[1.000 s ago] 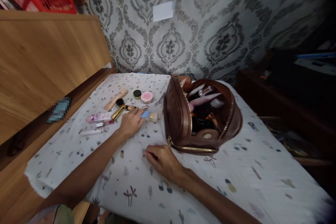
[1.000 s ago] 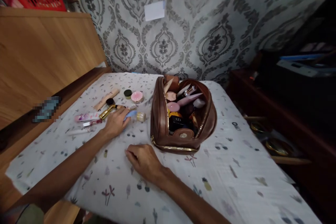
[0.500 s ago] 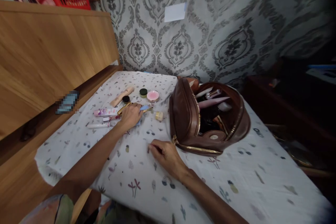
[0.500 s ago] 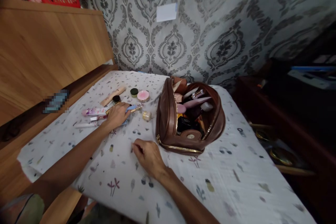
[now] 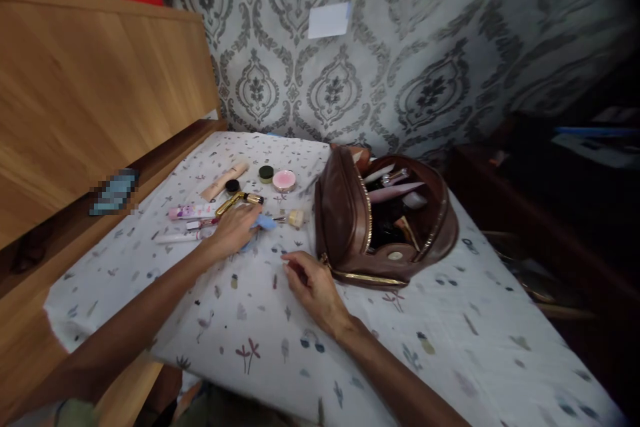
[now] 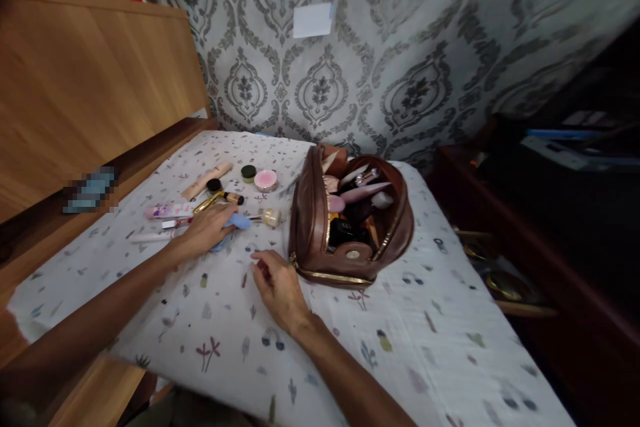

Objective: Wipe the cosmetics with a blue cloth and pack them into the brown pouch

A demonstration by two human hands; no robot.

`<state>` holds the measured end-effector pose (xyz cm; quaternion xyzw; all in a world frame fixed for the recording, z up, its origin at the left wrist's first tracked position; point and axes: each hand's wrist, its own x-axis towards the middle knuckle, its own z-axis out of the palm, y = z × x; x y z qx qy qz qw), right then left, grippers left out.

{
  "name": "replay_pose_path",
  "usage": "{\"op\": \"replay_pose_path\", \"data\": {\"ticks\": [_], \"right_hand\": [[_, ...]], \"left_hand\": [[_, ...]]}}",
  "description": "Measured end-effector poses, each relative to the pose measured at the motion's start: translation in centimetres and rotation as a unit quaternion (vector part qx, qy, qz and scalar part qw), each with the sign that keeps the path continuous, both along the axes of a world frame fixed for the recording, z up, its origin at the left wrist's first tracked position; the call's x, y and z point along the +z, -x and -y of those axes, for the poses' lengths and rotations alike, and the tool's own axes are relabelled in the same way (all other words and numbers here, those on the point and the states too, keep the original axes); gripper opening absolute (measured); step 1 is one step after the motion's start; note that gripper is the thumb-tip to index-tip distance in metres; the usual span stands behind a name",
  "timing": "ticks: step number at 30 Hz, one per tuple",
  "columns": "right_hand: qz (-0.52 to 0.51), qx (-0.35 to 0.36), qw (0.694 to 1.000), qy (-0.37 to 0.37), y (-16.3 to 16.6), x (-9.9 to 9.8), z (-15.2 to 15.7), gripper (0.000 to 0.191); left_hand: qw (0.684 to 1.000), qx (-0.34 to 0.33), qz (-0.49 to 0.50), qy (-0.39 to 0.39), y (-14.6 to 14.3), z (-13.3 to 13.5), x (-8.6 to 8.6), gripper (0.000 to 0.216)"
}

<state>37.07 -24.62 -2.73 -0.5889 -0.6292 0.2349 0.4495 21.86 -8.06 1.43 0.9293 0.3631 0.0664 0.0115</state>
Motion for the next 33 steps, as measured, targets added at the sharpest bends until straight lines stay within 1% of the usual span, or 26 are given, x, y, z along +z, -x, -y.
{"op": "replay_pose_path", "data": {"ticks": [3, 5, 7, 11, 16, 18, 21, 24, 27, 29, 30, 31, 33], "right_hand": [[0.041, -0.038, 0.998, -0.024, 0.0, -0.4, 0.1, 0.032], [0.071, -0.057, 0.996, -0.024, 0.0, -0.5, 0.1, 0.039], [0.091, -0.056, 0.994, -0.017, 0.0, -0.5, 0.1, 0.041], [0.119, -0.039, 0.992, 0.003, 0.1, -0.5, 0.2, 0.037], [0.126, -0.06, 0.99, 0.025, 0.1, -0.5, -0.2, 0.046], [0.145, -0.055, 0.987, 0.048, 0.2, -0.3, -0.4, 0.037], [0.174, -0.044, 0.98, 0.081, 0.4, 0.3, -0.5, 0.026], [0.185, -0.046, 0.977, 0.094, 0.5, 0.6, -0.5, 0.023], [0.185, -0.03, 0.978, 0.093, 0.5, 0.4, -0.5, 0.022], [0.187, -0.02, 0.979, 0.083, 0.3, 0.1, -0.6, 0.02], [0.191, -0.019, 0.978, 0.078, 0.2, -0.1, -0.6, 0.019], [0.195, -0.021, 0.978, 0.074, 0.1, -0.4, -0.7, 0.018], [0.199, -0.029, 0.977, 0.065, 0.0, -0.9, -0.9, 0.019]], "left_hand": [[0.999, -0.036, 0.019, 0.008, 1.6, 0.8, -0.5, 0.011], [0.994, -0.076, 0.084, 0.009, 2.4, 1.4, -1.1, 0.015], [0.986, -0.106, 0.126, 0.011, 2.9, 2.0, -1.7, 0.022], [0.977, -0.151, 0.148, 0.015, 3.4, 2.7, -2.2, 0.035], [0.969, -0.173, 0.17, 0.037, 3.6, 2.9, -1.8, 0.037], [0.967, -0.184, 0.172, 0.046, 3.7, 3.0, -1.7, 0.036], [0.964, -0.181, 0.189, 0.049, 3.9, 3.0, -1.8, 0.039], [0.962, -0.145, 0.227, 0.032, 3.9, 3.1, -1.9, 0.044], [0.959, -0.115, 0.258, 0.011, 3.2, 3.6, -1.8, 0.048], [0.96, -0.128, 0.247, 0.015, 2.3, 4.3, -1.8, 0.044], [0.963, -0.148, 0.226, 0.021, 1.7, 4.7, -1.8, 0.04], [0.966, -0.172, 0.194, 0.023, 1.2, 5.1, -2.0, 0.035], [0.969, -0.215, 0.122, -0.007, 0.4, 5.7, -2.5, 0.031]]}}
